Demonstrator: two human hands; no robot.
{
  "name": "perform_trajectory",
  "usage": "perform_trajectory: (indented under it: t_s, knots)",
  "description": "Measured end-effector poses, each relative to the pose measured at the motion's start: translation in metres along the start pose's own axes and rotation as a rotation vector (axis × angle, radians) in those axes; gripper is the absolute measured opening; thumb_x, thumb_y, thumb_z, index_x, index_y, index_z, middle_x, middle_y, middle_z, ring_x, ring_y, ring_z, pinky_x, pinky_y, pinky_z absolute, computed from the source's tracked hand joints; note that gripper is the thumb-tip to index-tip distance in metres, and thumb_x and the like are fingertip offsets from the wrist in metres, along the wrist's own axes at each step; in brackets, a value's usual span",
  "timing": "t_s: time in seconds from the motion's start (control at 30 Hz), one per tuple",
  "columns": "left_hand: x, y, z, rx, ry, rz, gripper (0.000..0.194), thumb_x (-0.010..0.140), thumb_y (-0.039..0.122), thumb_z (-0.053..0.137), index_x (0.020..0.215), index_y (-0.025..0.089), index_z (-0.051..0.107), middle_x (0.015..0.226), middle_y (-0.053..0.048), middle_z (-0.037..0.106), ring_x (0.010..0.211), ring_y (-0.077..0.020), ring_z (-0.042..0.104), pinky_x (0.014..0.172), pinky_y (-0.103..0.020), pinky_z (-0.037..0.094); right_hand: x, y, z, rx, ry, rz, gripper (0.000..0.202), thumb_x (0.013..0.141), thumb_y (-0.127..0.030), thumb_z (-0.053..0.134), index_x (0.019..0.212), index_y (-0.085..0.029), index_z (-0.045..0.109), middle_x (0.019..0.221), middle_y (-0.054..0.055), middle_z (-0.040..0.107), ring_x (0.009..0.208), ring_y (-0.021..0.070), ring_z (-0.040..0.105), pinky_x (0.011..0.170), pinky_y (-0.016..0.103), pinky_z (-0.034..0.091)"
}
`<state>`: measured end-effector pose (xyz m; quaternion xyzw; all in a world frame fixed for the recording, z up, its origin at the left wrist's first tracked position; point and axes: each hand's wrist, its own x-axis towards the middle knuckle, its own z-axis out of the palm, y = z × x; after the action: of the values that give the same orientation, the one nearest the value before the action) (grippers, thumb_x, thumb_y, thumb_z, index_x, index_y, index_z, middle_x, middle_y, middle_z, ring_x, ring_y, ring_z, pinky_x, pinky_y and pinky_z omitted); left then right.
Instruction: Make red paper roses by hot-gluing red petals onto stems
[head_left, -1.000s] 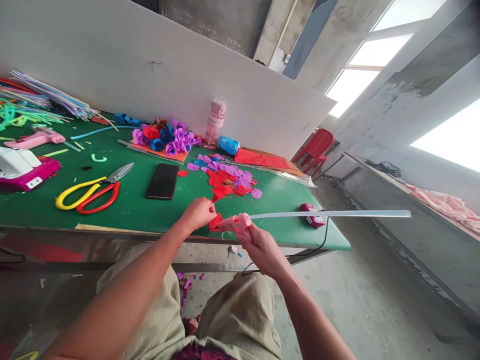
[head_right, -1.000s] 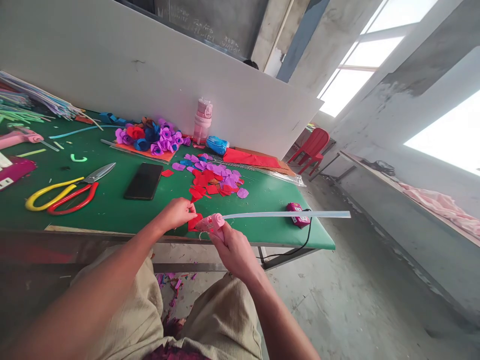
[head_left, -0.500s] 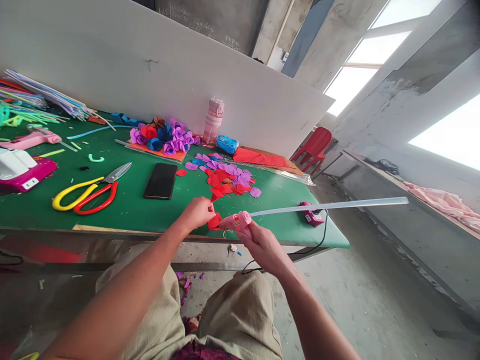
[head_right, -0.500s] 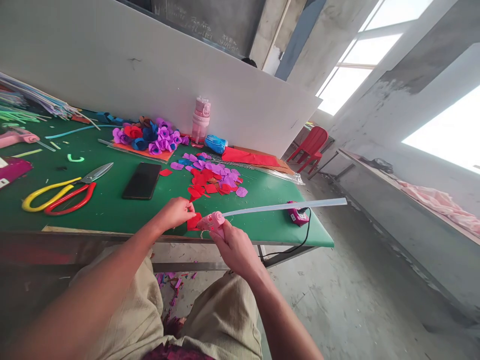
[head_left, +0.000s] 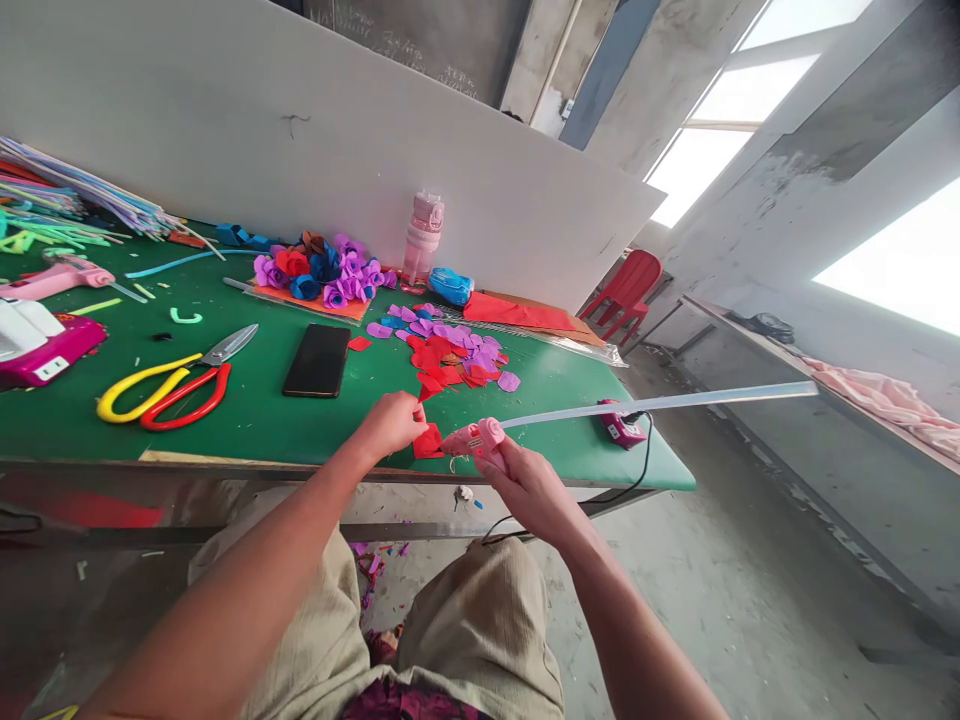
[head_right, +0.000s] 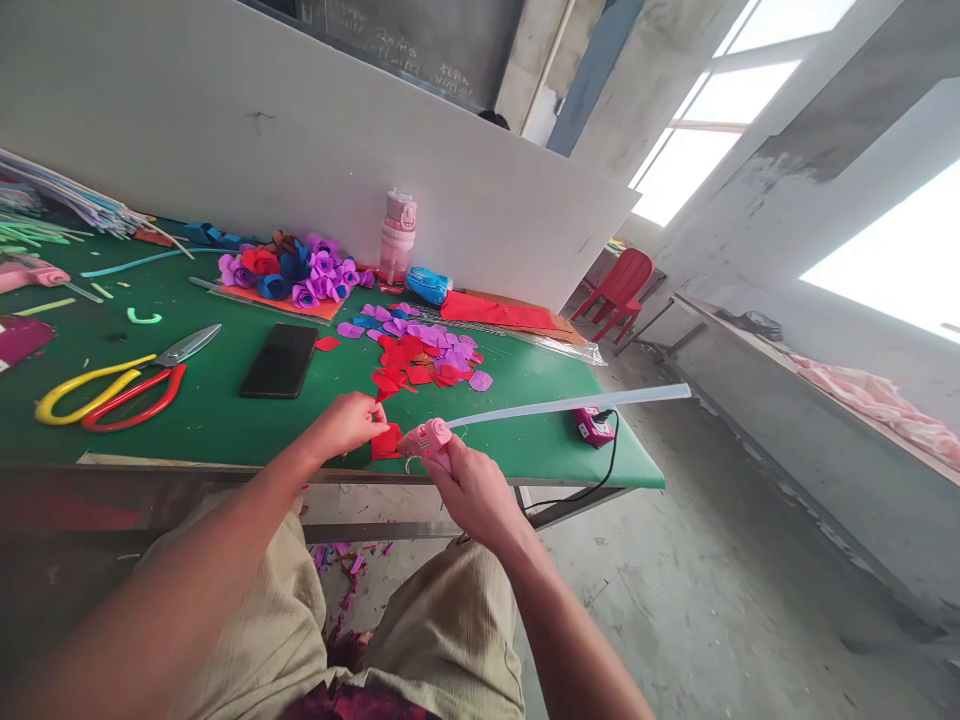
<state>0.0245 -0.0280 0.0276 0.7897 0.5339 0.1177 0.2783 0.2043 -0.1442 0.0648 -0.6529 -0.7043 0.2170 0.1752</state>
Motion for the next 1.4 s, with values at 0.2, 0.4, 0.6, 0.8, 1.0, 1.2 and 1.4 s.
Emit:
perform_trajectory:
  t_s: [0.2,0.4,0.6,0.8,1.0,1.2,1.4]
  knots:
    - [0.0,0.0,0.0,0.024,-0.004,0.009,0.017,0.072,0.02,0.055,0.069,0.016,0.071,0.05,-0.001,0.06,0.043,-0.0119,0.053,0.048,-0.021,0.039,-0.001,0.002,-0.003,0.034,0.004,-0.02,0.031,0.09,-0.041,0.038,0.098,-0.019,0.058,0.073,0.001,0.059,0.063,0.0151,0.049,0.058,0.024,0.034]
    - [-0.001,0.002,-0.001,-0.003,0.005,0.005,0.015,0.071,0.019,0.056,0.064,0.016,0.069,0.05,-0.001,0.059,0.041,-0.0105,0.05,0.045,-0.021,0.037,-0.005,0.003,-0.006,0.136,0.046,-0.043,0.027,0.091,-0.04,0.039,0.087,-0.02,0.056,0.063,-0.001,0.053,0.054,0.0123,0.043,0.051,0.022,0.031]
    - [-0.001,0.001,-0.001,0.009,0.0,0.016,0.016,0.072,0.021,0.055,0.064,0.016,0.069,0.046,0.001,0.055,0.039,-0.0094,0.047,0.043,-0.02,0.033,-0.004,-0.001,0.0,0.11,0.042,-0.044,0.029,0.09,-0.041,0.041,0.076,-0.019,0.054,0.064,-0.001,0.055,0.056,0.0122,0.044,0.051,0.022,0.031]
    - [0.0,-0.001,0.0,0.024,-0.001,0.03,0.017,0.071,0.02,0.054,0.066,0.016,0.07,0.049,-0.001,0.059,0.041,-0.0108,0.05,0.046,-0.021,0.035,-0.002,-0.004,0.007,0.101,-0.015,-0.03,0.027,0.09,-0.039,0.041,0.083,-0.019,0.056,0.068,0.001,0.059,0.057,0.0132,0.047,0.053,0.022,0.032]
    - [0.0,-0.001,0.001,0.03,-0.002,0.036,0.018,0.072,0.021,0.055,0.069,0.016,0.071,0.051,-0.002,0.061,0.044,-0.0126,0.054,0.05,-0.022,0.039,-0.001,-0.003,0.008,0.077,-0.02,-0.012,0.027,0.091,-0.04,0.039,0.086,-0.019,0.056,0.071,0.002,0.062,0.061,0.0151,0.051,0.055,0.023,0.033]
    - [-0.001,0.001,-0.001,0.039,0.001,0.022,0.017,0.072,0.021,0.055,0.07,0.017,0.072,0.053,-0.002,0.062,0.05,-0.0138,0.057,0.051,-0.022,0.038,-0.003,-0.001,0.004,0.068,-0.029,0.001,0.026,0.09,-0.039,0.04,0.09,-0.02,0.058,0.075,0.002,0.064,0.063,0.0156,0.053,0.057,0.023,0.035]
    - [0.001,-0.001,0.0,0.044,0.012,0.035,0.016,0.071,0.021,0.056,0.069,0.016,0.071,0.056,-0.003,0.063,0.051,-0.0144,0.058,0.052,-0.023,0.039,-0.004,0.0,0.002,0.047,-0.017,0.025,0.027,0.09,-0.041,0.04,0.084,-0.02,0.055,0.072,0.002,0.062,0.061,0.0152,0.051,0.055,0.023,0.034]
